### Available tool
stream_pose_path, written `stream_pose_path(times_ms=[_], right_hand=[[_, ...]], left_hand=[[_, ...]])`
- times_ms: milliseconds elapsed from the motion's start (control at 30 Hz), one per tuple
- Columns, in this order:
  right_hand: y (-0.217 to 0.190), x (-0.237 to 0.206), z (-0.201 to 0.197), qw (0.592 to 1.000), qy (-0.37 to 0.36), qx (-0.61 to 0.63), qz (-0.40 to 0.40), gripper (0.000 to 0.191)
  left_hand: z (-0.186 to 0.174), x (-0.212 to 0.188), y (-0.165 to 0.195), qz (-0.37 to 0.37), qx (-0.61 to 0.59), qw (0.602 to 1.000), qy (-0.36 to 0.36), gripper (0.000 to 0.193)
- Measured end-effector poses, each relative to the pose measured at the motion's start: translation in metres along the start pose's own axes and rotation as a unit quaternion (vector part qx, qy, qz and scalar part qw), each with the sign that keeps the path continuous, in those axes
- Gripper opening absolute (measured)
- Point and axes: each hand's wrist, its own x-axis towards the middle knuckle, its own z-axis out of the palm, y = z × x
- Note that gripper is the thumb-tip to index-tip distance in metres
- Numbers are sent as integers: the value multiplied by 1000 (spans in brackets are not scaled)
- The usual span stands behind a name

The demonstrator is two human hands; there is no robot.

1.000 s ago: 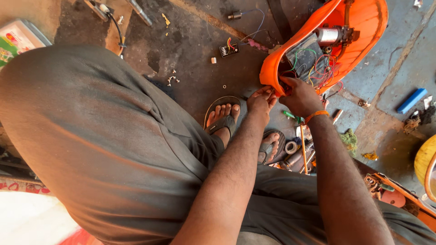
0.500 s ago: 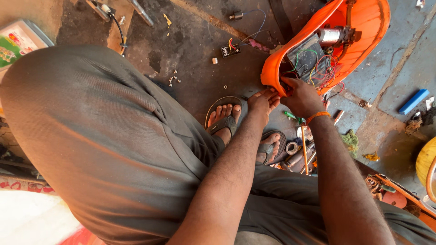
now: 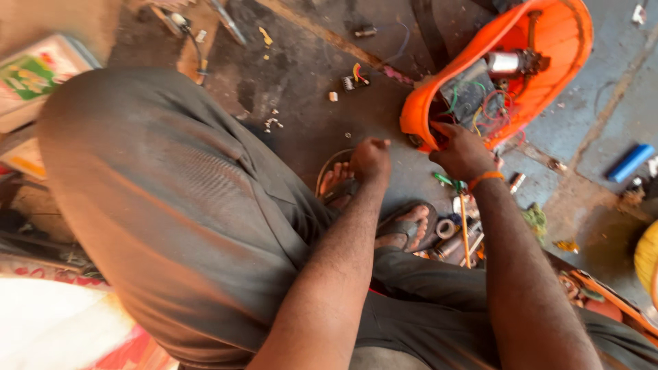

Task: The person sits on the floor repairing a knapsack agricultural sprayer. They handle wiring and a small pump motor inside the orange tank, use pliers to work on the assembly, then lift the large plastic tank and fit it onto the motor base, pressing parts together by hand.

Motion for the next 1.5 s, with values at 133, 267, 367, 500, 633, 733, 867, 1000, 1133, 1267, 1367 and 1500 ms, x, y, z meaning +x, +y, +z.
stream_pose_path(times_ms=[133,267,367,500,633,733,867,1000,1133,1267,1367,1500], right_hand=[[0,1,0,999,-24,10,44,72],[-3,0,0,999,-14,14,47,72],[-6,0,0,999,-7,22,32,71],[-11,-3,-1,999,2,28,23,71],[-14,-5,-2,998,-15,33,56,72],[-13,-5,-1,999,-5,30,42,72],[-9,-4,0,999,-5,30,33,72],[-8,-2,1,1000,9,18,15,70],[-9,-3,1,999,1,36,32,72],[-12,-4,2,999,14,37,7,71],[-17,-2,2,999,25,32,0,68],[-24,-2,2,999,30,30,25,61]], left_hand=[[-43,12,-8,114,117,975,147,11],[-65,20,-9,159,193,953,173,13],[-66,25,-9,198,250,938,134,15],[-60,30,-9,228,312,918,90,9],[-57,32,-4,229,379,886,139,16],[-57,34,-2,125,425,893,75,55],[-43,30,2,179,279,937,109,14],[8,8,13,233,55,966,101,5],[39,-12,24,-129,-248,954,-110,5],[43,-13,30,-221,-393,886,-105,6],[47,-12,32,-273,-479,833,-52,8],[48,-10,26,-287,-465,834,-78,6]])
